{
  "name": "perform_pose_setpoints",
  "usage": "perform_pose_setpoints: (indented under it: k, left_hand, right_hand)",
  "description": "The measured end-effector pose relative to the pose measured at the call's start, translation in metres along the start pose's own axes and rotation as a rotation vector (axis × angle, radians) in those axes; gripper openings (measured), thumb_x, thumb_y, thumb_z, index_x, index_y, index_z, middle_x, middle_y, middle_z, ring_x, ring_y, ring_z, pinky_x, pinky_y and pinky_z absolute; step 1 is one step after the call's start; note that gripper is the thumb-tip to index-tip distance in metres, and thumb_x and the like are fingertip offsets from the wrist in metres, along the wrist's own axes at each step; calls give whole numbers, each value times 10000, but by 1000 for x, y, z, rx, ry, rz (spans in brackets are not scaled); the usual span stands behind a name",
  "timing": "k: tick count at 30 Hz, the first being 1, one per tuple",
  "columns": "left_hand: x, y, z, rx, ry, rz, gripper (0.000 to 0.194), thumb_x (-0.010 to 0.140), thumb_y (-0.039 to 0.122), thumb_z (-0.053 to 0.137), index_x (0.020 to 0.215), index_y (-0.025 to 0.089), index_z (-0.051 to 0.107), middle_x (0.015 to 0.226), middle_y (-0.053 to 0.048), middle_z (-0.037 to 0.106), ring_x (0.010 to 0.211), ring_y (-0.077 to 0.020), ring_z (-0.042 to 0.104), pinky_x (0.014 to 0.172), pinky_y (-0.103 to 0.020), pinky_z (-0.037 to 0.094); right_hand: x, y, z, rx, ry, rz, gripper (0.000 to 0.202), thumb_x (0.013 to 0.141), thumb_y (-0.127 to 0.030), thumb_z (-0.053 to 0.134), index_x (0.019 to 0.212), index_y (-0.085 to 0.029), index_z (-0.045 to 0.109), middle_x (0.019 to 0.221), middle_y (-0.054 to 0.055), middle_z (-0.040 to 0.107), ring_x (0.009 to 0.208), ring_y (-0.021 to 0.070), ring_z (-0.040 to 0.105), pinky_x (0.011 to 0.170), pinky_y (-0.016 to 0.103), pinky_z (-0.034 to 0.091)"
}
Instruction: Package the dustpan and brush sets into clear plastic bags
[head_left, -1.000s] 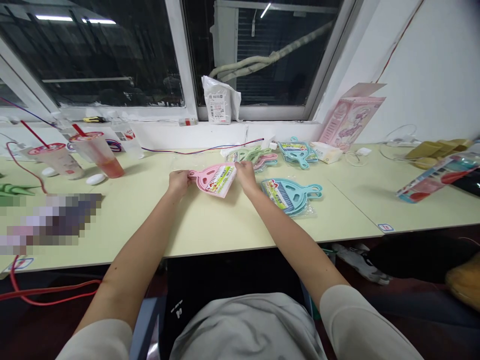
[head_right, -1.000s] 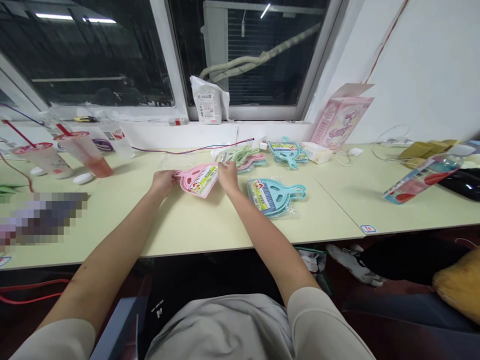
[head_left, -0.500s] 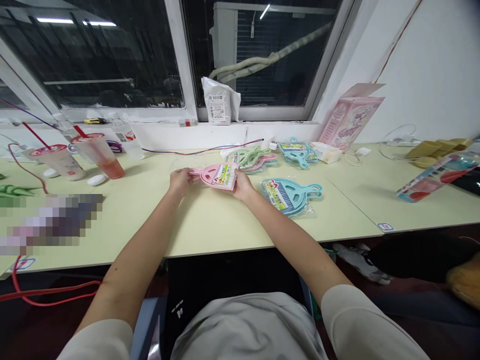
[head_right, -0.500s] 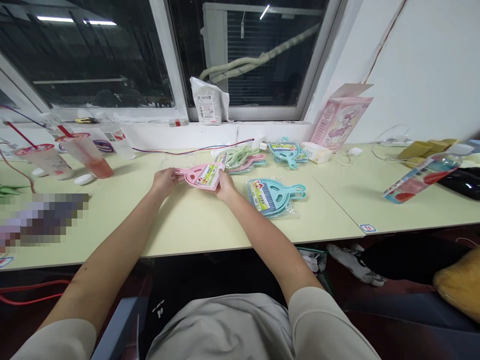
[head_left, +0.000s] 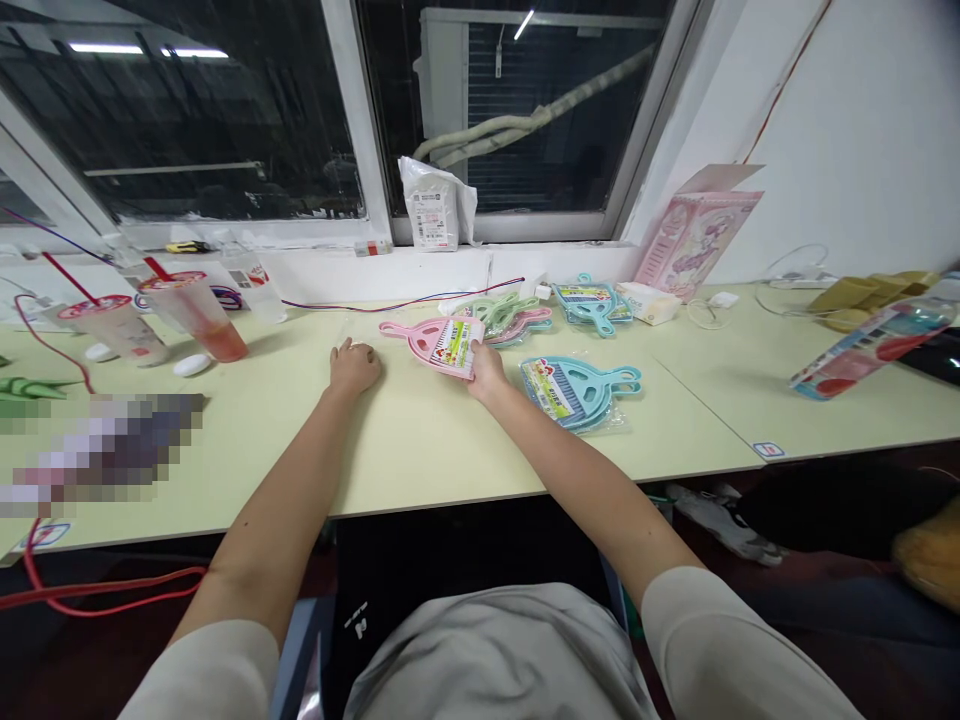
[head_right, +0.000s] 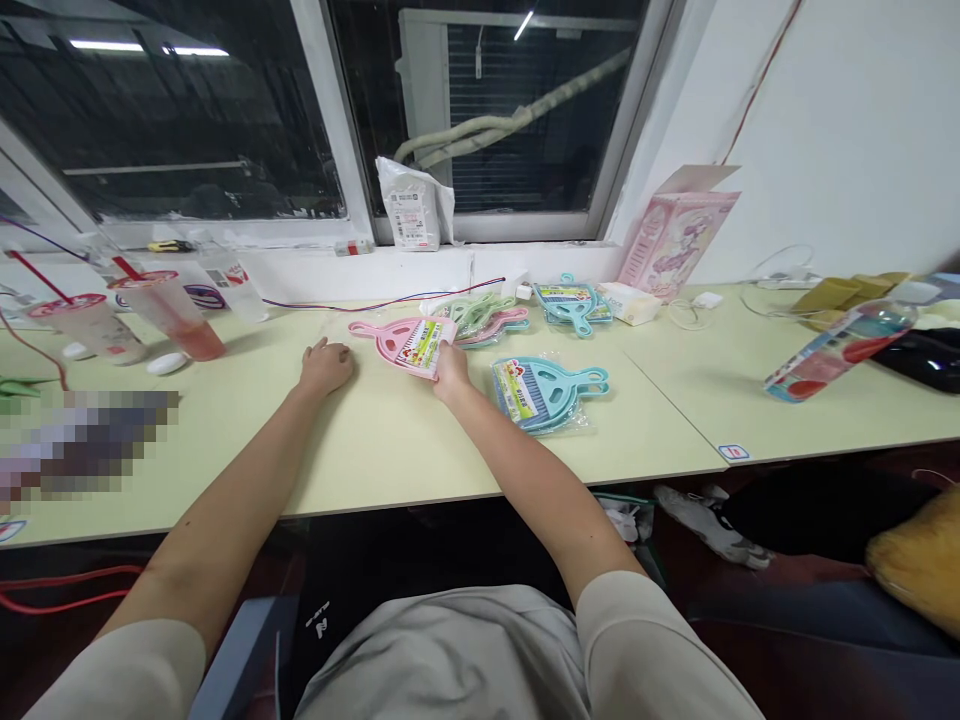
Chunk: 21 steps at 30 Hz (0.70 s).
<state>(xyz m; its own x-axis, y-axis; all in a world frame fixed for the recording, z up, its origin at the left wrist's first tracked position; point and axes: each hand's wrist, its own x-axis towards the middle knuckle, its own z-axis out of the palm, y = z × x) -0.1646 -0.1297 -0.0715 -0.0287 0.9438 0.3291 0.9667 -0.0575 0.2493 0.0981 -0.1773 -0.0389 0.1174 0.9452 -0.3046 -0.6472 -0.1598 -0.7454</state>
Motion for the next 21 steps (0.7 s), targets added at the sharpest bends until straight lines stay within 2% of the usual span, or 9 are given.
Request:
perform_pose_setpoints:
  k: [3,5,10,11,13,15,17,21]
  left_hand:
    - [-3,12,-5,86,-54,1,312,892,248,493,1048,160,748,1243,-226,696,1284,-389,551,1129,-534,352]
    - [-12,28,-10,148,-97,14,315,886,249,501,1041,149,756,1202,-245,696,1185,-396,597,1022,-501,436]
    - [-48,90,-22,148,-194,120,269,874,245,546,978,156,778,1108,-255,709,1130,-422,614,877,-467,491]
    - [-54,101,-24,102,-196,135,266,882,250,540,962,170,780,1080,-238,718,1092,-408,629,858,-458,494]
    - [-61,118,-27,16,-120,149,281,910,251,508,963,196,779,1055,-203,727,1063,-376,639,848,-441,494]
    - [-61,124,-29,-27,-13,134,303,932,246,478,986,208,774,1065,-184,725,1088,-362,625,859,-438,492]
    - [-56,117,-29,-39,45,91,307,942,249,470,1004,209,768,1088,-182,718,1122,-363,605,873,-444,490]
    - [-44,91,-22,-56,-16,-17,297,909,391,590,1049,177,742,1169,-222,693,1178,-406,576,924,-474,478]
  right_hand:
    - [1,-2,0,-17,23,-114,213,1035,-192,443,1096,-178,647,920,32,766,844,184,764,758,356,661]
    - [2,-3,-1,-32,28,-197,217,1028,-194,447,1101,-180,652,908,29,768,860,180,767,745,320,653]
    - [4,-7,-2,-3,-2,-301,236,1024,-191,434,1142,-167,636,942,49,773,885,178,770,752,304,645]
    - [4,-8,-2,-4,-4,-296,238,1023,-192,432,1151,-168,631,947,50,774,887,179,771,752,306,645]
    - [5,-8,-3,-20,2,-273,245,1022,-195,426,1164,-175,624,942,48,775,882,182,774,747,312,646]
    - [6,-8,-3,-32,11,-254,252,1022,-201,422,1173,-179,623,926,45,775,878,186,776,742,319,648]
    - [7,-7,-3,-30,13,-253,255,1020,-203,423,1177,-178,623,915,46,774,883,190,777,740,322,650]
    - [8,-5,-4,-131,-6,-281,287,1021,-176,385,1197,-168,612,931,62,772,906,184,774,742,307,647]
